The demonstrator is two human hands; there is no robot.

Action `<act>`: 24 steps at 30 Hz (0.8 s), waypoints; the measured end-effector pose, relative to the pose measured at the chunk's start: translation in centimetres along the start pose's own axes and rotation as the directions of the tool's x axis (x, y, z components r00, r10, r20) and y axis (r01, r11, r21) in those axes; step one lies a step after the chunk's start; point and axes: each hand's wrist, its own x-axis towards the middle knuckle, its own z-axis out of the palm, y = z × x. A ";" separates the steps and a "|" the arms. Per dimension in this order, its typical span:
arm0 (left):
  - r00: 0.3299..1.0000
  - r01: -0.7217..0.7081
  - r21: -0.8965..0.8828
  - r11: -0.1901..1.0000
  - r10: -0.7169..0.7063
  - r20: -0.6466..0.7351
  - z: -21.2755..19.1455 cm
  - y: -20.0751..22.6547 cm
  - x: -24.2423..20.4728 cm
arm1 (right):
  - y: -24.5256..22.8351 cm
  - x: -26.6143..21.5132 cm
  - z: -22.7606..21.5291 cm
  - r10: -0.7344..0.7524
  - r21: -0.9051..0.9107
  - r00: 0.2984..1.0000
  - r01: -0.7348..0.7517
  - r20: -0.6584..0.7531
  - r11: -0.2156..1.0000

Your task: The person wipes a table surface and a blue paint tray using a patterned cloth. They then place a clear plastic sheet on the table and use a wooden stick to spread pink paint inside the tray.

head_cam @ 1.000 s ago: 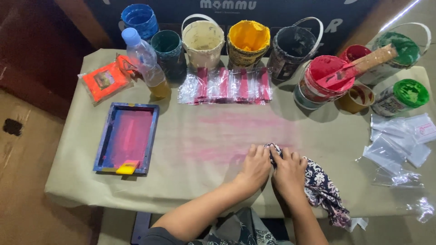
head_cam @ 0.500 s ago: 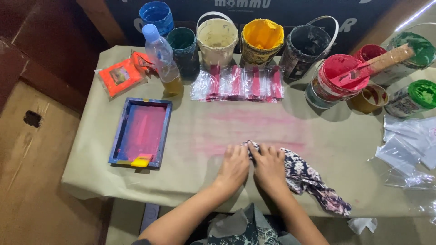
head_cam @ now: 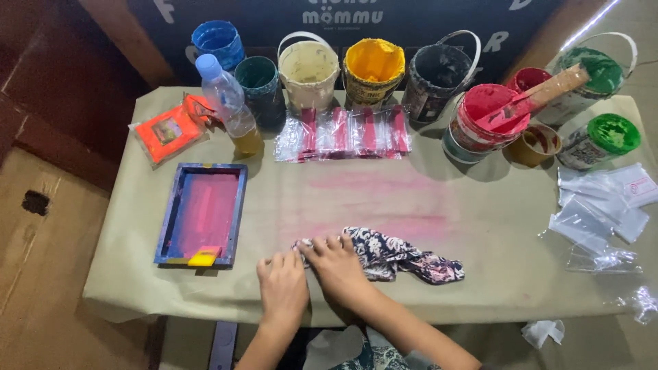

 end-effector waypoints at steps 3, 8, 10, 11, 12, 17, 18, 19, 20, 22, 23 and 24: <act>0.999 0.048 -0.009 0.999 -0.048 -0.007 0.0 0.6 -0.9 | 0.2 -0.8 -0.3 -0.014 0.036 0.998 0.016 -0.063 0.999; 0.998 0.017 0.009 1.000 -0.016 -0.062 0.9 4.1 0.7 | 1.5 -1.6 -3.9 0.165 0.120 0.972 -0.186 0.166 0.975; 0.997 -0.012 -0.018 1.000 0.010 -0.076 1.1 5.8 2.3 | 3.3 -2.1 -4.9 0.238 0.141 0.900 -0.306 0.365 0.942; 0.995 -0.082 -0.021 0.996 0.080 -0.065 0.9 6.8 3.2 | 4.8 -2.6 -3.6 0.284 0.139 0.923 -0.326 0.260 0.935; 0.987 -0.151 -0.025 0.988 0.149 -0.054 0.8 7.7 4.0 | 6.2 -3.0 -2.3 0.326 0.139 0.933 -0.346 0.151 0.928; 0.946 -0.315 -0.141 0.939 0.298 -0.127 -0.9 12.9 8.8 | 11.3 -6.0 -5.6 0.504 0.059 0.854 -0.514 0.132 0.856; 0.924 -0.379 -0.224 0.898 0.351 -0.156 -1.8 13.6 9.7 | 12.2 -6.6 -6.6 0.545 -0.004 0.825 -0.550 0.149 0.835; 0.924 -0.378 -0.224 0.898 0.350 -0.155 -2.1 14.5 10.4 | 13.3 -7.2 -6.6 0.544 -0.004 0.825 -0.550 0.149 0.835; 0.910 -0.406 -0.262 0.876 0.362 -0.201 -2.4 15.3 11.1 | 14.4 -7.8 -6.5 0.596 -0.023 0.792 -0.598 0.133 0.801; 0.895 -0.436 -0.299 0.849 0.373 -0.244 -1.9 17.3 12.3 | 16.3 -8.9 -6.6 0.645 -0.041 0.755 -0.645 0.120 0.763; 0.898 -0.431 -0.343 0.835 0.359 -0.254 -1.1 18.5 12.9 | 17.0 -9.5 -6.7 0.681 -0.066 0.726 -0.678 0.095 0.732; 0.901 -0.425 -0.387 0.818 0.344 -0.263 -0.3 19.6 13.5 | 17.7 -10.0 -6.8 0.714 -0.091 0.697 -0.708 0.069 0.700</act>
